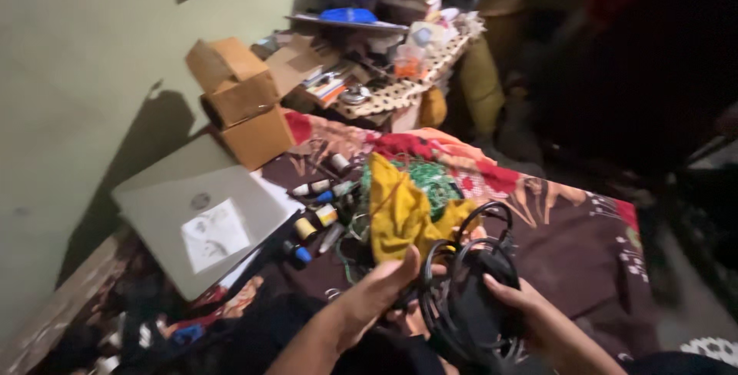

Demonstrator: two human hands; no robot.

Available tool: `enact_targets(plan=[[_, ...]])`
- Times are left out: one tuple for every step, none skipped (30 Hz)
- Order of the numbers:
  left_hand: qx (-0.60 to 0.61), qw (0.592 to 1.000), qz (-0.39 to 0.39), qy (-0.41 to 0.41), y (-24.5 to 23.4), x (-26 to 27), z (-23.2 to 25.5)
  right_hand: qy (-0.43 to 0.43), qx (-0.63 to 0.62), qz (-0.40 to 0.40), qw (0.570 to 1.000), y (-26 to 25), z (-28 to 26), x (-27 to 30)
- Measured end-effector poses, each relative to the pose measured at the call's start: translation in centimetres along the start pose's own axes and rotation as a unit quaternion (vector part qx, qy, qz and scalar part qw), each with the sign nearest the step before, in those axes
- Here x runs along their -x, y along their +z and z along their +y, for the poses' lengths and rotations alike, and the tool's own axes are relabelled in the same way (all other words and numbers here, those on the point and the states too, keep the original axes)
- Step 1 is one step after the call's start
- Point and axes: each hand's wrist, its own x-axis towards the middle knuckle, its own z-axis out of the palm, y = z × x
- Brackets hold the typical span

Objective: The person sits on the floor and organizes tangled cables on a table. They coil a black power adapter cable, place it aside, and then begin untangling a green string of small lights.

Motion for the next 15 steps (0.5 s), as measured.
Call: enact_targets(plan=[[-0.026,0.999,-0.018,0.009,0.8,-1.0,-0.3,-0.009,0.02,0.013,1.0,-0.1,-0.3,0.2],[-0.051,0.998,-0.037,0.017,1.5,-2.1,-0.7,-0.017,0.039,0.028,0.999,-0.2,-0.5,0.4],[-0.067,0.996,-0.046,0.023,1.8,-3.3,-1.1,-0.025,0.059,0.043,0.997,-0.3,-0.7,0.8],[-0.081,0.995,-0.053,0.028,2.0,-4.3,-1.4,-0.02,0.095,0.056,0.994,-0.6,-1.3,1.4],[-0.095,0.993,-0.06,0.032,2.3,-5.5,-1.7,-0.015,0.132,0.069,0.989,-1.0,-2.0,1.9],[-0.078,0.995,-0.045,0.032,2.5,-6.8,-2.3,-0.01,0.168,0.081,0.982,-1.3,-2.6,2.0],[-0.061,0.997,-0.03,0.032,2.8,-8.0,-3.1,0.006,0.176,0.097,0.98,-1.7,-3.1,1.8],[-0.042,0.999,-0.014,0.03,3.1,-9.3,-3.9,0.025,0.184,0.112,0.976,-2.2,-3.5,1.6],[0.0,1.0,-0.006,0.009,3.3,-10.8,-4.6,0.045,0.192,0.127,0.972,-2.9,-3.6,1.5],[0.041,0.999,0.001,-0.009,3.5,-12.6,-5.1,0.039,0.15,0.109,0.982,-3.5,-3.6,1.1],[0.083,0.996,0.009,-0.028,3.4,-14.2,-5.6,0.032,0.107,0.092,0.99,-4.0,-3.6,0.4],[0.098,0.994,0.011,-0.051,3.1,-15.4,-6.2,0.025,0.063,0.074,0.995,-4.6,-3.3,-0.3],[0.113,0.991,0.012,-0.074,2.7,-16.3,-6.9,0.032,0.06,0.088,0.994,-5.3,-2.9,-0.9],[0.129,0.987,0.014,-0.098,2.3,-17.2,-7.6,0.04,0.057,0.103,0.992,-5.8,-2.4,-1.6],[0.151,0.983,-0.012,-0.102,2.0,-18.0,-8.3,0.049,0.053,0.118,0.99,-6.5,-1.9,-2.3]])
